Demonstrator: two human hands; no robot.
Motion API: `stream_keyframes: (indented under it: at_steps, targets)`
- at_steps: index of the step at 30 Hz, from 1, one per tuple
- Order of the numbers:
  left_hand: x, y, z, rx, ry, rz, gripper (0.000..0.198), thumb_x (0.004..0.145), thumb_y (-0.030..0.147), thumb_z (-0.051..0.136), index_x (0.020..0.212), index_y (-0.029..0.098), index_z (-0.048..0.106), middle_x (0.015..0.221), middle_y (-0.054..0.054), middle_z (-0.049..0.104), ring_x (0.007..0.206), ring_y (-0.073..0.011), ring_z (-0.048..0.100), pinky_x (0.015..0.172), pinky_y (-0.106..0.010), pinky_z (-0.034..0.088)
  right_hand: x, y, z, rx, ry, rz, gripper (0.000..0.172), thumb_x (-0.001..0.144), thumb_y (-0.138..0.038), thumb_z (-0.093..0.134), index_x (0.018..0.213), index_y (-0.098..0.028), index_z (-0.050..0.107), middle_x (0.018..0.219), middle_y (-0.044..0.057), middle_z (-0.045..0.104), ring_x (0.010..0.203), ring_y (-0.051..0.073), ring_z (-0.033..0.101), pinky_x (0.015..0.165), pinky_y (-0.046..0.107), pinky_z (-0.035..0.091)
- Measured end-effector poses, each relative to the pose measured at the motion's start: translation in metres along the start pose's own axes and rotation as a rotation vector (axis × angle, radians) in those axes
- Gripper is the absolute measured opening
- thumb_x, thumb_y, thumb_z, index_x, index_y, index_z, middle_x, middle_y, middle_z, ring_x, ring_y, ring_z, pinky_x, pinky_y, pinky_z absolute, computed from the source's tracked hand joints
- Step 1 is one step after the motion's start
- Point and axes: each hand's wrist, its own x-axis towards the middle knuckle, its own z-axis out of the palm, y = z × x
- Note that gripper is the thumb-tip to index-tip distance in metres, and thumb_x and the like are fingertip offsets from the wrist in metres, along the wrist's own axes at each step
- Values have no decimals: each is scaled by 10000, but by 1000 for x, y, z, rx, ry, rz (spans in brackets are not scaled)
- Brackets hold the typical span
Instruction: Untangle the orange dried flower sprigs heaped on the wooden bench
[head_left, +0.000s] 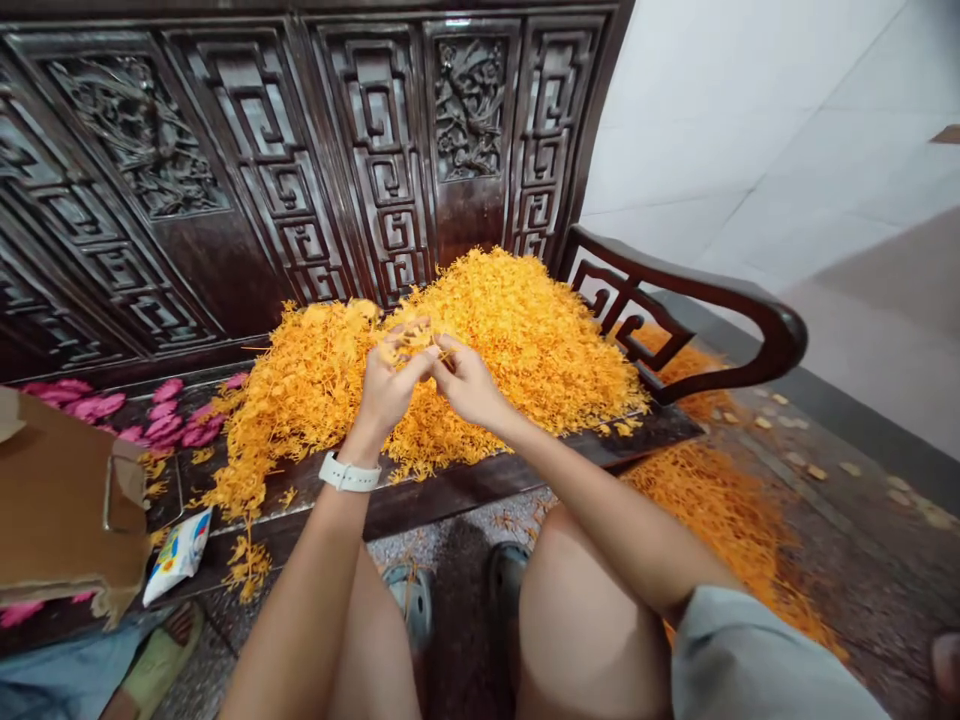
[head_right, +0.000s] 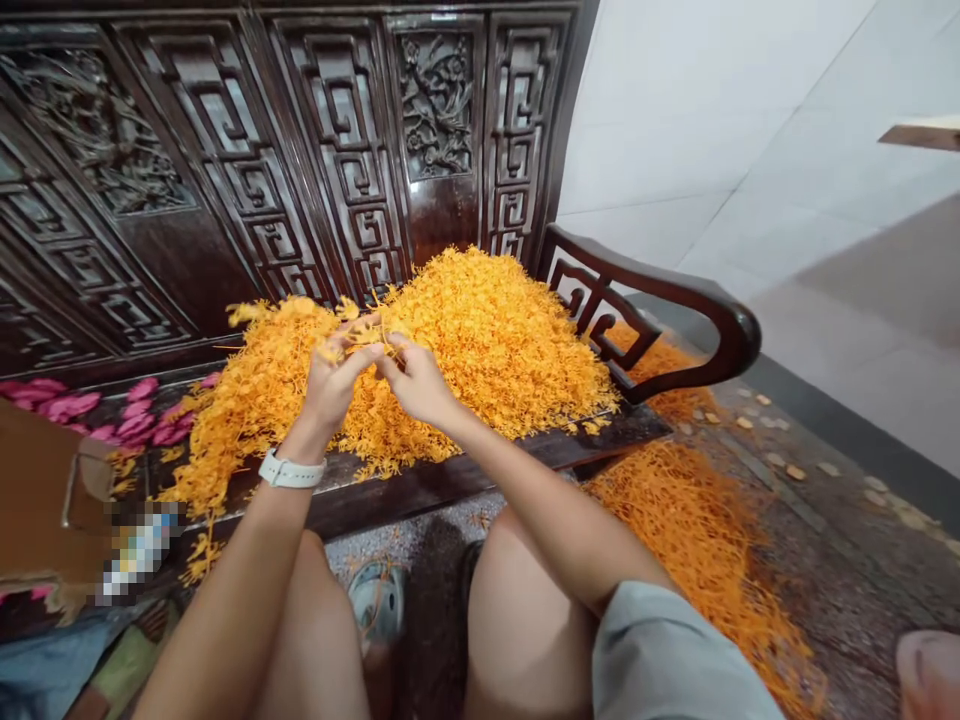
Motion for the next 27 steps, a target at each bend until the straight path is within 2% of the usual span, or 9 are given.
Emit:
stream_keyframes:
  at_steps: [3,5,8,10,12,14,19,23,27]
  targets:
    - [2,-6,5,-28,148,-40,134,880,329,783,962,221,781,1004,-69,777,982,-190,722,852,-284,557,-4,1,3,-108,-143,17,174,1007,-418,615,1021,-245,610,816,4,644,700,158,560,672,329,451]
    - [7,-12,2,-102,202,-76,137,898,337,767,958,214,755,943,-61,775,925,-185,731,839,-295,564,-6,1,7,-83,-201,13,190,977,-411,668,1061,-250,613,859,19,647,816,195,599,777,369,499]
    - [14,-18,-5,-208,216,-113,206,907,393,772,976,206,721,906,-61,775,899,-178,741,787,-283,560,-7,2,15,179,-248,130,421,859,-420,815,1182,-260,598,951,37,655,957,227,622,838,392,548]
    - [17,-18,-8,-268,218,-126,267,895,444,790,989,210,703,913,-58,776,893,-172,746,745,-269,551,-6,2,18,404,-215,271,541,793,-426,880,1214,-260,582,999,49,670,970,218,646,809,373,576]
    - [17,-18,-9,-334,212,-135,289,884,455,808,996,218,686,922,-49,775,883,-165,747,716,-260,546,-4,2,19,578,-137,365,486,797,-462,878,1122,-249,585,990,53,690,904,188,667,773,349,588]
    - [16,-17,-7,-381,212,-139,268,890,425,812,1003,225,674,923,-39,771,867,-152,739,708,-249,543,-2,2,17,674,-62,383,424,821,-504,851,1001,-244,569,931,40,706,810,158,663,725,324,584]
    - [13,-17,1,-333,242,-193,198,899,351,808,989,228,681,892,-7,732,658,-101,644,566,-208,473,4,3,8,643,79,363,406,795,-512,858,942,-225,612,800,-7,677,674,106,602,618,249,524]
    - [11,-13,4,-236,161,-233,67,929,262,754,956,219,710,773,26,670,460,-40,434,442,-176,328,8,4,4,656,142,342,403,757,-454,885,970,-243,615,904,-5,702,712,103,596,641,249,516]
    - [15,-9,-4,-270,200,-270,57,916,175,714,929,219,680,684,47,638,391,-30,318,404,-172,237,9,1,-2,577,141,236,309,799,-357,847,1030,-255,668,937,-1,674,692,103,532,650,285,494]
